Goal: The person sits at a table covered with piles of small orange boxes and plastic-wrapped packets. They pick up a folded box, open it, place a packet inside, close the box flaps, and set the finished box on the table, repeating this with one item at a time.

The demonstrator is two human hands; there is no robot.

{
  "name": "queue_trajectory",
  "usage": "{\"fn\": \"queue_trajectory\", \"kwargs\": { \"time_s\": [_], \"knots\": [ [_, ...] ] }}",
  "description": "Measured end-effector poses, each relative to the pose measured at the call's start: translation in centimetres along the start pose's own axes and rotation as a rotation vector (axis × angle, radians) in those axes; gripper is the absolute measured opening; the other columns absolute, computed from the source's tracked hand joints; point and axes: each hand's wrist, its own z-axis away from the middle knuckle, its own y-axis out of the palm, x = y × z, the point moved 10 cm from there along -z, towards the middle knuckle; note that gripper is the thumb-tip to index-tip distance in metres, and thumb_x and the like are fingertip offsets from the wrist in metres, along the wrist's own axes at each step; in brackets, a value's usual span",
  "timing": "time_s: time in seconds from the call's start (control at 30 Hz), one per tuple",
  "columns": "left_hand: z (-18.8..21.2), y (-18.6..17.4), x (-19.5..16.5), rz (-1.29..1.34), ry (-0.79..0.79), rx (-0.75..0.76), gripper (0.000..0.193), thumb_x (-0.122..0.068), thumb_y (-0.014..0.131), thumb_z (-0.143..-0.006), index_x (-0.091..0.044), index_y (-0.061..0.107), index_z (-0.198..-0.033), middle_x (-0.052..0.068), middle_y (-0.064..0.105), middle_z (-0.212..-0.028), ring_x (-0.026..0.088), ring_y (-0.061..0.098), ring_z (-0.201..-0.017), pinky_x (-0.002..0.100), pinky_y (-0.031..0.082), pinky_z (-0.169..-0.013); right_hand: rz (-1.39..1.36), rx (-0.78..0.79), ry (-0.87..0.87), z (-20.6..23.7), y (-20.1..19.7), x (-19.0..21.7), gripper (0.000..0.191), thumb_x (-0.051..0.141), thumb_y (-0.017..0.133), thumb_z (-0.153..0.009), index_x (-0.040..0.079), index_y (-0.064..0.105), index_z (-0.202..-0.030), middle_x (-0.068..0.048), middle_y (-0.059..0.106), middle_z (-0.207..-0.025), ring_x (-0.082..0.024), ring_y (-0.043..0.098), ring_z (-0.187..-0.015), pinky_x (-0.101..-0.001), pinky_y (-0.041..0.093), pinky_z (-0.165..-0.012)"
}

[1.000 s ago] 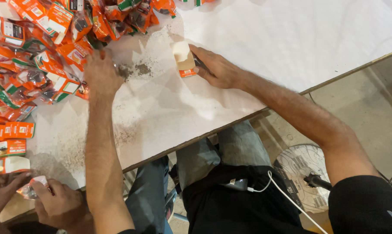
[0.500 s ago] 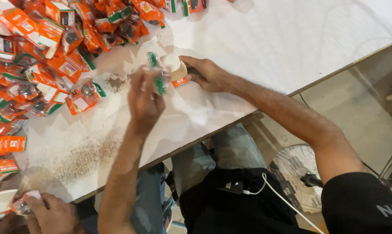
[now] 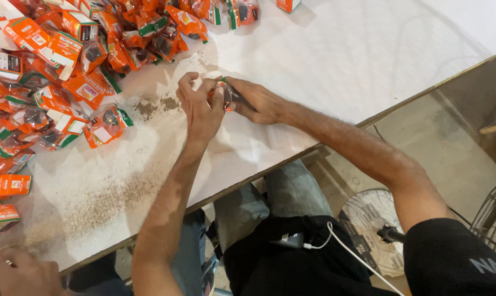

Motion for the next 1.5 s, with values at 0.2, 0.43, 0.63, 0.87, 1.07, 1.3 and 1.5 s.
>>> {"fn": "queue_trajectory", "kwargs": {
  "time_s": [0.2,0.43,0.63,0.87,1.07,1.3,1.5],
  "knots": [
    [0.6,5.4,8.7,0.531,-0.585,0.149,0.040,0.001,0.058,-0.089,0.000,0.055,-0.128,0.020,0.058,-0.121,0.024,0.064,-0.104,0.028,0.057,-0.079,0.087,0.003,-0.037,0.0,1.0,-0.6,0.074,0.017,0.079,-0.090,-0.002,0.038,-0.148,-0.025,0.061,-0.132,-0.043,0.058,-0.123,-0.0498,0.048,-0.104],
    [1.8,5.1,7.2,0.984,-0.615,0.361,0.038,-0.012,0.062,-0.094,-0.001,0.057,-0.130,0.006,0.071,-0.105,0.012,0.067,-0.083,0.028,0.055,-0.068,0.071,-0.041,-0.062,0.3,0.7,-1.5,0.075,0.011,0.078,-0.092,-0.001,0.034,-0.153,-0.026,0.060,-0.136,-0.045,0.059,-0.126,-0.0495,0.050,-0.103],
    [2.3,2.2,3.6,0.530,-0.270,0.240,0.048,-0.022,0.076,-0.101,0.002,0.054,-0.137,0.010,0.071,-0.105,0.010,0.062,-0.079,0.027,0.053,-0.067,0.044,-0.033,-0.045,0.4,0.7,-1.5,0.074,0.004,0.072,-0.095,-0.002,0.031,-0.156,-0.028,0.060,-0.136,-0.047,0.060,-0.122,-0.0496,0.053,-0.100],
    [1.7,0.7,-1.3,0.486,0.050,0.222,0.073,-0.021,0.082,-0.086,0.009,0.038,-0.135,0.013,0.068,-0.102,0.009,0.063,-0.075,0.026,0.055,-0.062,0.043,-0.057,-0.058,0.2,-0.1,-1.0,0.076,0.004,0.072,-0.094,-0.001,0.030,-0.157,-0.027,0.063,-0.132,-0.047,0.063,-0.119,-0.0489,0.054,-0.096],
    [1.3,2.6,4.4,0.385,-0.362,0.005,0.025,-0.012,0.075,-0.088,0.001,0.060,-0.104,0.008,0.070,-0.084,0.010,0.064,-0.071,0.027,0.053,-0.061,-0.101,-0.004,0.016,0.3,0.4,-0.6,0.074,0.005,0.071,-0.096,0.001,0.028,-0.156,-0.021,0.067,-0.132,-0.041,0.067,-0.116,-0.0449,0.055,-0.094],
    [1.2,4.1,6.3,0.598,-0.378,0.068,0.018,-0.002,0.069,-0.086,-0.003,0.055,-0.097,0.005,0.063,-0.089,0.010,0.058,-0.075,0.027,0.052,-0.063,0.071,-0.027,-0.107,0.3,0.4,0.3,0.062,-0.003,0.073,-0.089,0.006,0.050,-0.146,-0.024,0.056,-0.147,-0.044,0.057,-0.130,-0.0473,0.052,-0.103],
    [2.6,4.2,7.1,1.244,-0.643,0.298,0.022,-0.009,0.057,-0.088,-0.001,0.068,-0.105,0.006,0.068,-0.089,0.012,0.062,-0.075,0.028,0.058,-0.067,0.162,-0.037,-0.111,0.4,0.5,0.3,0.059,-0.001,0.074,-0.089,0.004,0.054,-0.144,-0.026,0.053,-0.146,-0.045,0.054,-0.132,-0.0473,0.050,-0.108]
  ]
}}
